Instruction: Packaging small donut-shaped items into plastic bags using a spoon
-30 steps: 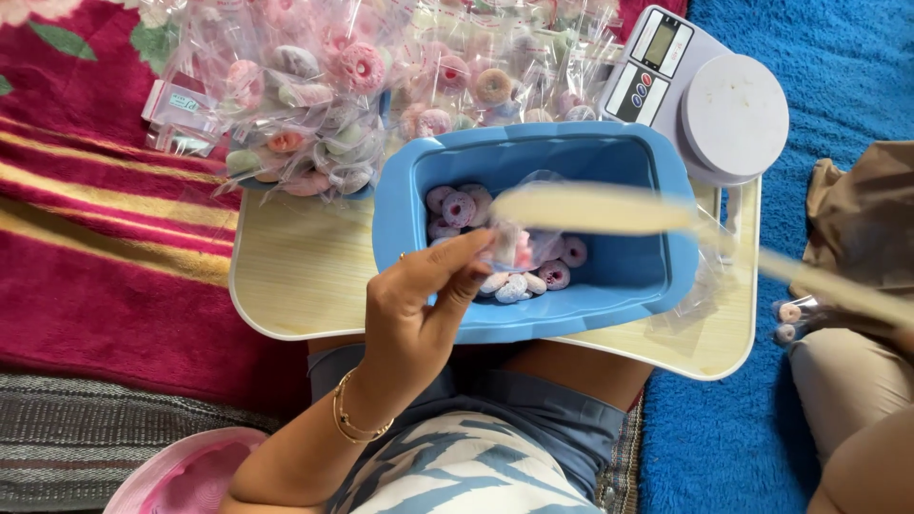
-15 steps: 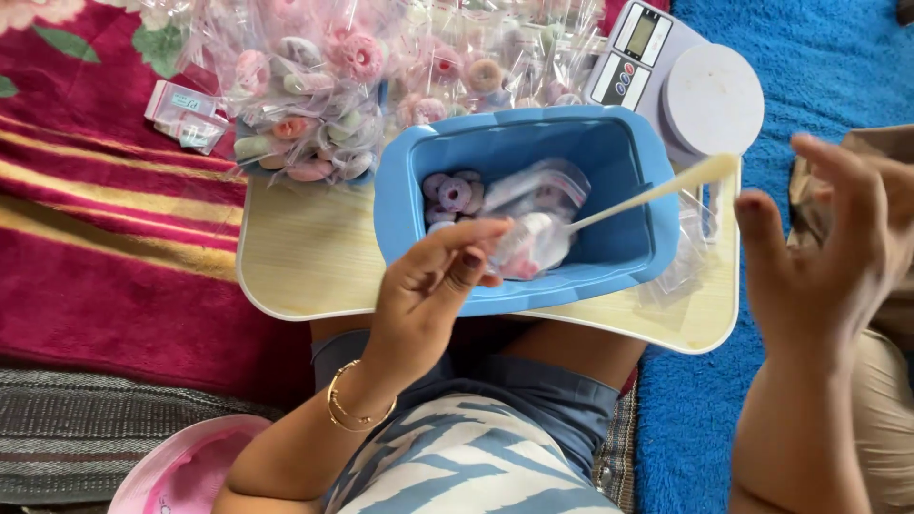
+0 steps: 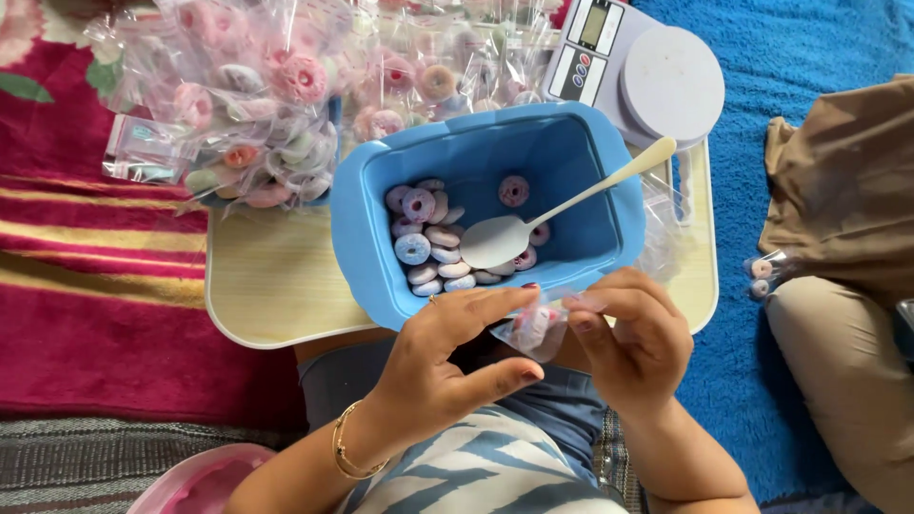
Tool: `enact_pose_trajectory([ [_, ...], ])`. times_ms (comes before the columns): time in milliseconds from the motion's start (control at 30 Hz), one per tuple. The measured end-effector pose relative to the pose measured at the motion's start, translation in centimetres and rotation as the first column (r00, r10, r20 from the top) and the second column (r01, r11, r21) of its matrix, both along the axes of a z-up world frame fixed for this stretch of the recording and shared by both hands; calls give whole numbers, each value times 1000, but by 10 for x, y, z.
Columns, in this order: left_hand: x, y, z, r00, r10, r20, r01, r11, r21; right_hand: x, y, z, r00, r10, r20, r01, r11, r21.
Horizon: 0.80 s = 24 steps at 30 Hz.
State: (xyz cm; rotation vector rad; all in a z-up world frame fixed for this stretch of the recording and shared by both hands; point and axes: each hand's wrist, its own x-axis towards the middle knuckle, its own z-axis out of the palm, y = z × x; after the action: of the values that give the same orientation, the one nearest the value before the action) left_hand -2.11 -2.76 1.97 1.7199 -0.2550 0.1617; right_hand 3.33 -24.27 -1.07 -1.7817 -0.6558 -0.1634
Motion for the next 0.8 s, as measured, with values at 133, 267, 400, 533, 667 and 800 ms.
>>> enact_pose_trajectory([
  [133, 2, -5, -1, 994, 64, 92, -67, 997, 27, 2, -5, -1, 999, -24, -29, 24, 1000, 5],
  [267, 3, -9, -1, 989, 59, 133, -69, 995, 75, 0, -5, 5, 984, 67, -165, -64, 998, 19],
  [400, 4, -6, 3, 994, 22, 111, -29, 998, 63, -2, -3, 9, 999, 14, -47, -17, 998, -68],
  [533, 5, -6, 8, 981, 41, 189, -75, 981, 180, -1, 0, 12, 1000, 26, -2, -26, 998, -58],
  [667, 8, 4, 10, 982, -28, 188, -13, 977, 211, 7, -19, 10, 998, 64, -24, -65, 997, -40],
  [800, 9, 27, 1, 962, 74, 264, -166, 923, 347, 28, -81, -13, 974, -207, 89, 193, 971, 144],
])
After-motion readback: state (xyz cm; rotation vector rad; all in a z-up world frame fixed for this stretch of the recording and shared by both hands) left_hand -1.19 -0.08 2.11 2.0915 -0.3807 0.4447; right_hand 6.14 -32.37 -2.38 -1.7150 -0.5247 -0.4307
